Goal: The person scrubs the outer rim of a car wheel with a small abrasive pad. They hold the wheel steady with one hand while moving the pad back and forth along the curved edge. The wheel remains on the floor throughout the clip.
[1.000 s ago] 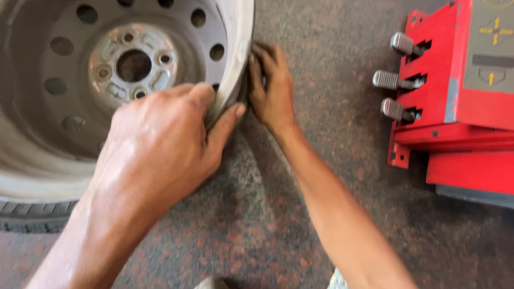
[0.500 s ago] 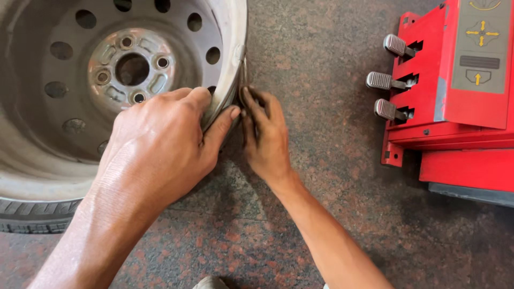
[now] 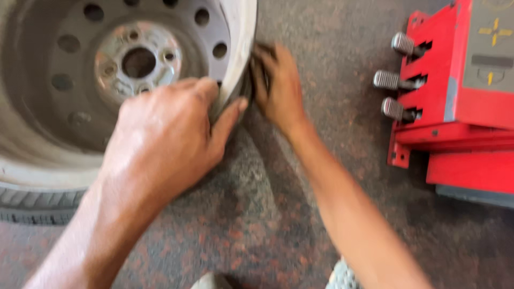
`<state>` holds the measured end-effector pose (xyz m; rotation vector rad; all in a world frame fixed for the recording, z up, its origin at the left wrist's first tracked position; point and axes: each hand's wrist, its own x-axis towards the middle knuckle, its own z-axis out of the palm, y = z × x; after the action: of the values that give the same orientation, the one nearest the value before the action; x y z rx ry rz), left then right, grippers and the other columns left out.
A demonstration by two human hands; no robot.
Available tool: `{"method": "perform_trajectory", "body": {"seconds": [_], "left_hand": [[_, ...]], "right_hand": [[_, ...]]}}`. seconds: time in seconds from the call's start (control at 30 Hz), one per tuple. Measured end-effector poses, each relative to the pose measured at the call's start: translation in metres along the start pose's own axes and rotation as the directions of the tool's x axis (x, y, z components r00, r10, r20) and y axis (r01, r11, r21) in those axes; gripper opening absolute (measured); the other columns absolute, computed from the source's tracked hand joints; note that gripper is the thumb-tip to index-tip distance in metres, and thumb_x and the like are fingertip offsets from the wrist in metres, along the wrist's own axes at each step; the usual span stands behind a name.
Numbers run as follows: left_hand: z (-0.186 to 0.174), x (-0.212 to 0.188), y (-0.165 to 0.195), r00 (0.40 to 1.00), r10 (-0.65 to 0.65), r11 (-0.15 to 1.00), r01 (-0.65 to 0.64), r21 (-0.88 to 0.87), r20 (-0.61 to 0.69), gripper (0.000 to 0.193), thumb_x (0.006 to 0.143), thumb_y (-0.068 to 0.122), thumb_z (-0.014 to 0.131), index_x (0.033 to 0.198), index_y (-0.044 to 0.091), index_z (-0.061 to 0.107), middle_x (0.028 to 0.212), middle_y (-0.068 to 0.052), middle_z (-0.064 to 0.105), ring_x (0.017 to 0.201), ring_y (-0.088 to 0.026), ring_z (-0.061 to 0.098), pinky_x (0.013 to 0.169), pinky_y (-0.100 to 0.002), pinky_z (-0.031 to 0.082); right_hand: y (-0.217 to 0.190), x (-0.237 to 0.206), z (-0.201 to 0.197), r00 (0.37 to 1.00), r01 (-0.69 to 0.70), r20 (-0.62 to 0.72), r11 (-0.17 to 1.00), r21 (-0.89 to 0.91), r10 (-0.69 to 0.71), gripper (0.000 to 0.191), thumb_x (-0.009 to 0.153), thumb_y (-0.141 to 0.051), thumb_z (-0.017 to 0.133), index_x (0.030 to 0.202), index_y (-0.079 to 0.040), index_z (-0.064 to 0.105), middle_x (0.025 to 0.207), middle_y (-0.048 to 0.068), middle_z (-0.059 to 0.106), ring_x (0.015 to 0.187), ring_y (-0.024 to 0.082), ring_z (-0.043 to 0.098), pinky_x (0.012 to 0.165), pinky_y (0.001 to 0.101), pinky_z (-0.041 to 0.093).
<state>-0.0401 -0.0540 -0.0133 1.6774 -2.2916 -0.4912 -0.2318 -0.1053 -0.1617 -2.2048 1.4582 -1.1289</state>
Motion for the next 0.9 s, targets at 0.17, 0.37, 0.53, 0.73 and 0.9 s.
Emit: {"method": "perform_trajectory", "body": {"seconds": [0.17, 0.37, 0.53, 0.73, 0.9], "left_hand": [[0.000, 0.000, 0.000, 1.000, -0.008, 1.000, 0.008, 0.016, 0.000, 0.046, 0.100, 0.042, 0.061, 0.082, 0.001, 0.067, 0.075, -0.019, 0.069, 0.064, -0.038, 0.070, 0.062, -0.050, 0.055], [-0.002, 0.000, 0.000, 1.000, -0.025, 1.000, 0.025, -0.005, 0.002, 0.045, 0.101, 0.043, 0.059, 0.089, 0.001, 0.070, 0.079, -0.020, 0.071, 0.068, -0.040, 0.071, 0.065, -0.052, 0.055], [-0.003, 0.001, 0.001, 0.998, -0.063, 0.998, 0.063, 0.010, 0.030, 0.046, 0.101, 0.045, 0.058, 0.092, 0.002, 0.072, 0.081, -0.020, 0.072, 0.070, -0.040, 0.072, 0.068, -0.052, 0.056], [0.000, -0.002, -0.002, 0.998, 0.019, 1.000, -0.019, 0.007, -0.068, 0.044, 0.101, 0.042, 0.063, 0.089, 0.001, 0.073, 0.081, -0.022, 0.072, 0.075, -0.044, 0.070, 0.070, -0.054, 0.055], [0.002, -0.002, -0.003, 0.993, 0.051, 0.999, -0.050, 0.006, -0.110, 0.042, 0.101, 0.041, 0.064, 0.092, 0.001, 0.074, 0.077, -0.022, 0.072, 0.073, -0.043, 0.070, 0.070, -0.054, 0.055]], "right_hand": [[-0.019, -0.028, -0.001, 0.998, 0.009, -0.063, 0.999, -0.048, -0.012, 0.037, 0.099, -0.002, 0.064, 0.136, -0.001, 0.063, 0.134, 0.021, 0.063, 0.124, 0.039, 0.062, 0.107, 0.0469, 0.050], [0.026, 0.033, 0.004, 0.960, -0.263, 0.151, 0.941, 0.213, 0.234, 0.037, 0.106, -0.014, 0.062, 0.140, 0.000, 0.054, 0.139, 0.016, 0.063, 0.129, 0.031, 0.065, 0.107, 0.0401, 0.055], [0.027, 0.034, -0.013, 0.874, -0.450, 0.154, 0.649, 0.613, 0.461, 0.042, 0.106, -0.023, 0.054, 0.144, -0.005, 0.055, 0.133, 0.014, 0.067, 0.113, 0.027, 0.072, 0.096, 0.0370, 0.063], [0.018, 0.002, -0.020, 0.884, -0.413, 0.031, 0.746, 0.523, 0.467, 0.039, 0.101, -0.011, 0.060, 0.136, 0.005, 0.062, 0.142, 0.020, 0.054, 0.124, 0.030, 0.063, 0.101, 0.0379, 0.056], [0.006, -0.007, -0.015, 0.907, -0.308, -0.111, 0.821, 0.481, 0.405, 0.037, 0.106, 0.000, 0.061, 0.143, 0.004, 0.059, 0.154, 0.021, 0.046, 0.141, 0.033, 0.057, 0.114, 0.0390, 0.049]]}}
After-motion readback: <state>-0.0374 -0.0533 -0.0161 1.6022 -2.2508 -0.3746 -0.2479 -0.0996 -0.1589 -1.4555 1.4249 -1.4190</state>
